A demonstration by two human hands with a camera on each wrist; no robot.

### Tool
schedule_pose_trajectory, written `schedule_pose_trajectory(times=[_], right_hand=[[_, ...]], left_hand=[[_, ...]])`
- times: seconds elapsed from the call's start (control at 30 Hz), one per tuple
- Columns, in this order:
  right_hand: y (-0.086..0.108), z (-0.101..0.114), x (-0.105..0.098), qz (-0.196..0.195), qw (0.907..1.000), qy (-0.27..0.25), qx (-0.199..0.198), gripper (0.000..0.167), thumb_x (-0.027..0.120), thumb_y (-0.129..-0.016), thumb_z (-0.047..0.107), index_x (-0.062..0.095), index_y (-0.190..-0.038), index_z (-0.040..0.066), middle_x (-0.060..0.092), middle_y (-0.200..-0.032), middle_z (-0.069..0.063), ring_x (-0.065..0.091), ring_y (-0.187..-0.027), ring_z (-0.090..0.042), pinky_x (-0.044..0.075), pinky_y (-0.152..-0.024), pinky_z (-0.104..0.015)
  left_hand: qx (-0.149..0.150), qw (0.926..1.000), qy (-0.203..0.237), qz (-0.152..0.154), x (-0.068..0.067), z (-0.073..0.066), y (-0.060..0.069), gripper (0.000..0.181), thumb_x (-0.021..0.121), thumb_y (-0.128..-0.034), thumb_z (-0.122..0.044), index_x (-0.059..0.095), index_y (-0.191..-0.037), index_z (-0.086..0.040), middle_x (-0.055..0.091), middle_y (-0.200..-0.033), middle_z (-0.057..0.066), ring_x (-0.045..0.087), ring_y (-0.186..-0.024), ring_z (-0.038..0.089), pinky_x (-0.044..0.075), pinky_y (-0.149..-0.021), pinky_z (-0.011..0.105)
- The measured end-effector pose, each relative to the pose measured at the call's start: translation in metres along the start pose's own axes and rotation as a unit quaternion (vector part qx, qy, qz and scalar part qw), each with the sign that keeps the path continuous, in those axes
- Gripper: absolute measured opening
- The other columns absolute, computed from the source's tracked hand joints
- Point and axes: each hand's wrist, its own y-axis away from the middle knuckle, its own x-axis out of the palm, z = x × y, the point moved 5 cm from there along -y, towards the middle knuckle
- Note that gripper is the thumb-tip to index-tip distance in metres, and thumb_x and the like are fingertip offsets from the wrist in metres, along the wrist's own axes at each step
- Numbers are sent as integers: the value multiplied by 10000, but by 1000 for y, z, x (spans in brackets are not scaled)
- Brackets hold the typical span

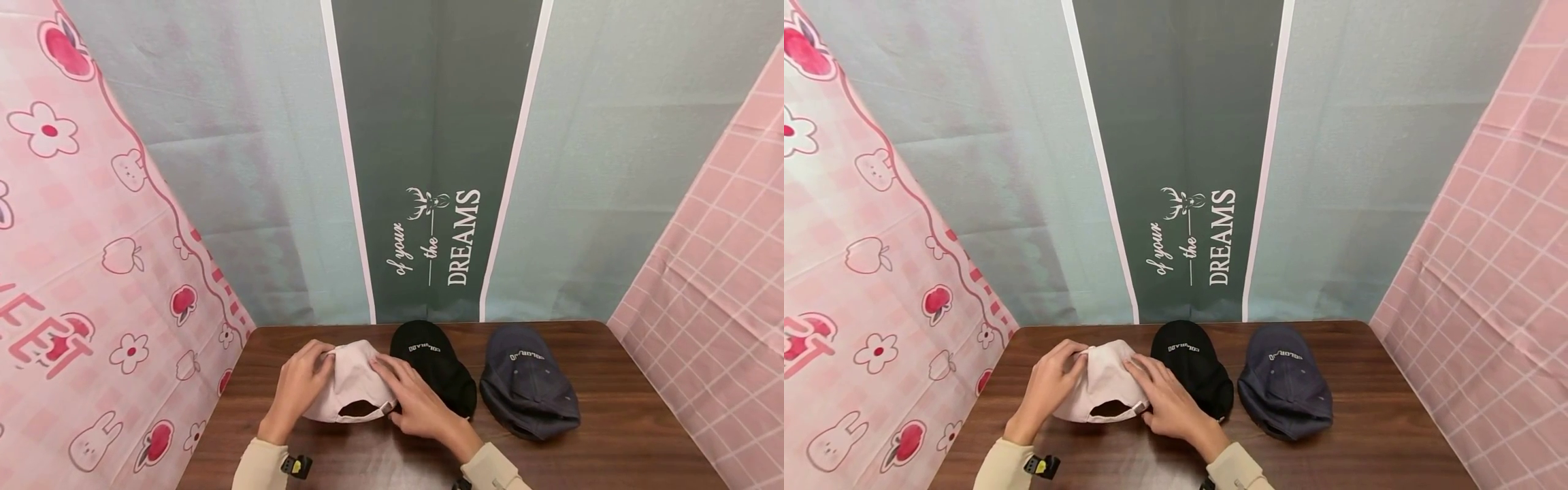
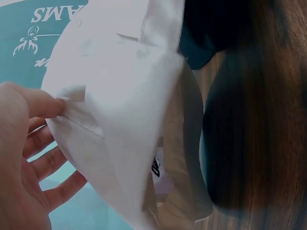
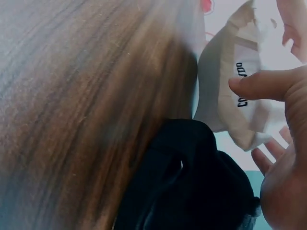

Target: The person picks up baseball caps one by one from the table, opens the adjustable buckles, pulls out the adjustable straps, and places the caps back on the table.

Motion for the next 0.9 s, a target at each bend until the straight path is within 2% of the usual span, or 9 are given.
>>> schedule_pose_trajectory(times=[0.13,0.23,0.43,0.63,0.77,0.9], right_hand=[[1,-2,3,-231,9985,487,11,1041,908,-758,117,370,-1650,120,429,-1644,-122,484,-1466,-297,517,-1101,-468],[2,-3,2,-417,9965,706,157,928,896,-796,136,446,-1608,124,511,-1576,-77,540,-1413,-251,534,-1084,-422],[2,-3,-3,-893,9942,438,410,662,819,-815,23,616,-1437,129,657,-1375,-6,647,-1258,-165,588,-987,-364],[-2,-1,-12,-1397,9894,145,358,431,766,-856,-10,697,-1259,128,714,-1205,22,699,-1112,-137,611,-895,-357],[-6,2,-19,-1688,9847,-86,412,349,747,-871,-8,720,-1188,135,726,-1114,40,704,-1021,-110,602,-856,-335],[-10,6,-27,-1929,9797,-231,489,319,750,-868,-14,737,-1144,144,730,-1042,50,705,-949,-89,594,-824,-303]], left_hand=[[-86,9999,116,-9,-2,-1,-1,121,788,-942,-98,781,-1014,-194,720,-971,-90,676,-808,98,569,-721,397],[-124,9998,145,16,-3,-1,-1,115,774,-955,-100,779,-1029,-188,728,-982,-56,670,-807,99,568,-729,400],[-276,9993,202,157,-4,2,-1,114,757,-981,-117,778,-1085,-160,735,-1020,-15,685,-840,135,570,-752,420],[-304,9992,181,197,-5,2,-2,146,752,-986,-117,766,-1126,-157,724,-1033,-20,670,-839,136,567,-761,424],[-226,9994,206,152,-6,-1,-4,184,743,-988,-105,759,-1166,-151,728,-1061,-13,685,-865,148,569,-767,432],[-149,9995,279,68,-9,-6,-5,251,741,-981,-81,744,-1224,-147,718,-1131,-2,715,-958,182,580,-796,458]])
